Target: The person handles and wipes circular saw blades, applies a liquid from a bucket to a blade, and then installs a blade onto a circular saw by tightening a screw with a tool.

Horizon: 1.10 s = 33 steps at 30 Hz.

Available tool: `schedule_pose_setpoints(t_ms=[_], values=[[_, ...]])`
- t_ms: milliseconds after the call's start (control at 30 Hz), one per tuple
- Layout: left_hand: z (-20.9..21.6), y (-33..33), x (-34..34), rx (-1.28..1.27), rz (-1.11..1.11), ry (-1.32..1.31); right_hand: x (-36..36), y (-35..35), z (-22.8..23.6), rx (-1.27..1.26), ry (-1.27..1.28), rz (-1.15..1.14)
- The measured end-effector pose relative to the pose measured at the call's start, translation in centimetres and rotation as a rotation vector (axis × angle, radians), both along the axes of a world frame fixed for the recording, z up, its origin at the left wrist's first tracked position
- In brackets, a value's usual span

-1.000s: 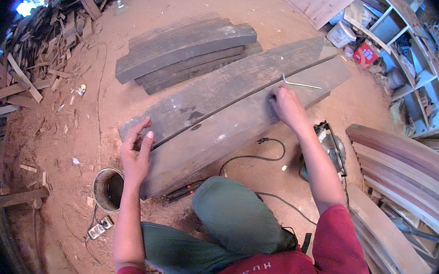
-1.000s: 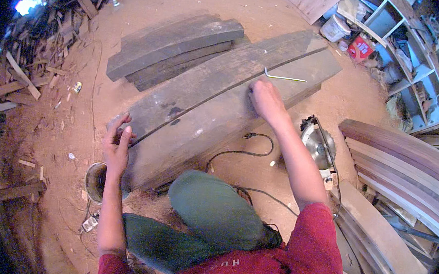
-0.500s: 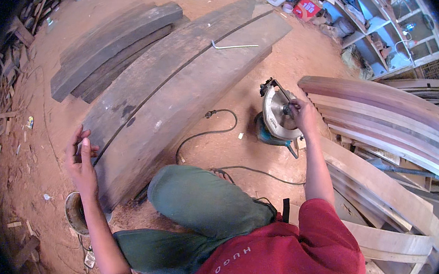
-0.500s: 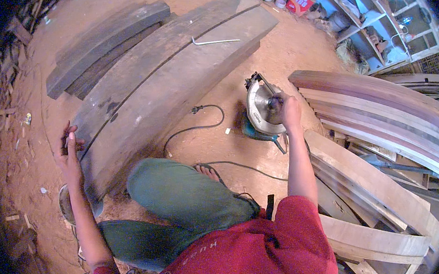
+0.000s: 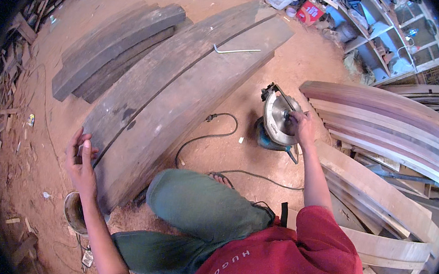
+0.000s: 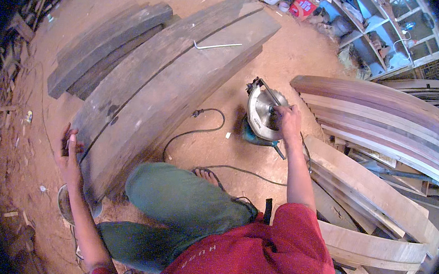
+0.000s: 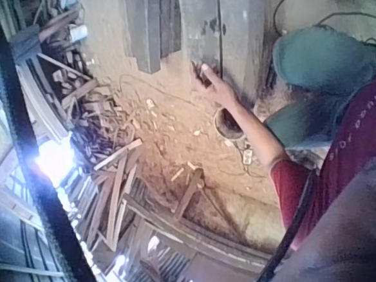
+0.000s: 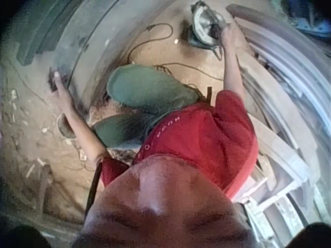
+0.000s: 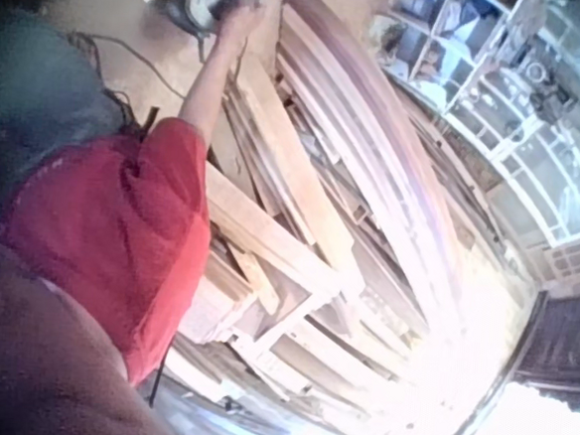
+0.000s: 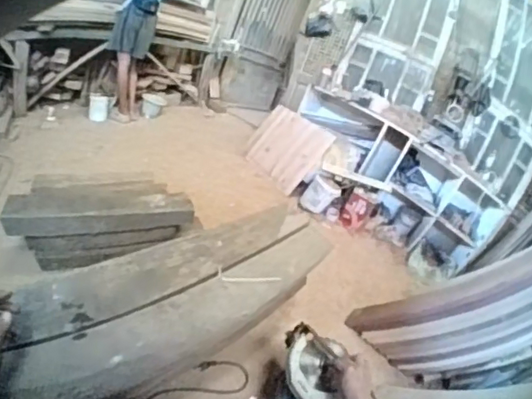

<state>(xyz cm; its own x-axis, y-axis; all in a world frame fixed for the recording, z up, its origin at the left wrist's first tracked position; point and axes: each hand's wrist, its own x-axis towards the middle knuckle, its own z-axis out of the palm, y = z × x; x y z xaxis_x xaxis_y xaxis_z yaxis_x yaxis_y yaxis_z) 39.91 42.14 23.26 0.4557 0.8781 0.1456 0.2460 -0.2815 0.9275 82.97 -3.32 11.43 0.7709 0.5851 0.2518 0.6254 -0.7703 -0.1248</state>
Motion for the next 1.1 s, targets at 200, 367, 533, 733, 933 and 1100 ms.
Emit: schedule_pose_setpoints(t_ms=[200, 367, 533, 733, 933, 1100], values=[[-0.6, 0.1, 0.2, -0.003, -0.022, -0.020, 0.0, 0.4, 0.9, -0.105, -0.141, -0.037], [-0.1, -0.2, 0.1, -0.016, -0.015, -0.035, 0.1, 1.0, 1.8, -0.244, -0.237, -0.040], [-0.2, 0.0, -0.1, -0.013, -0.008, -0.012, -1.0, 1.9, 2.8, -0.119, -0.130, -0.095], [-0.2, -0.1, 0.0, -0.003, -0.023, 0.002, 0.4, 0.3, 1.0, -0.075, -0.017, 0.006], [-0.2, -0.2, 0.0, -0.003, -0.025, -0.007, 1.7, -0.2, 0.2, -0.215, -0.006, 0.057], [-0.3, -0.1, -0.1, -0.004, -0.033, -0.016, 2.2, -0.3, 0.5, -0.297, -0.028, 0.083]])
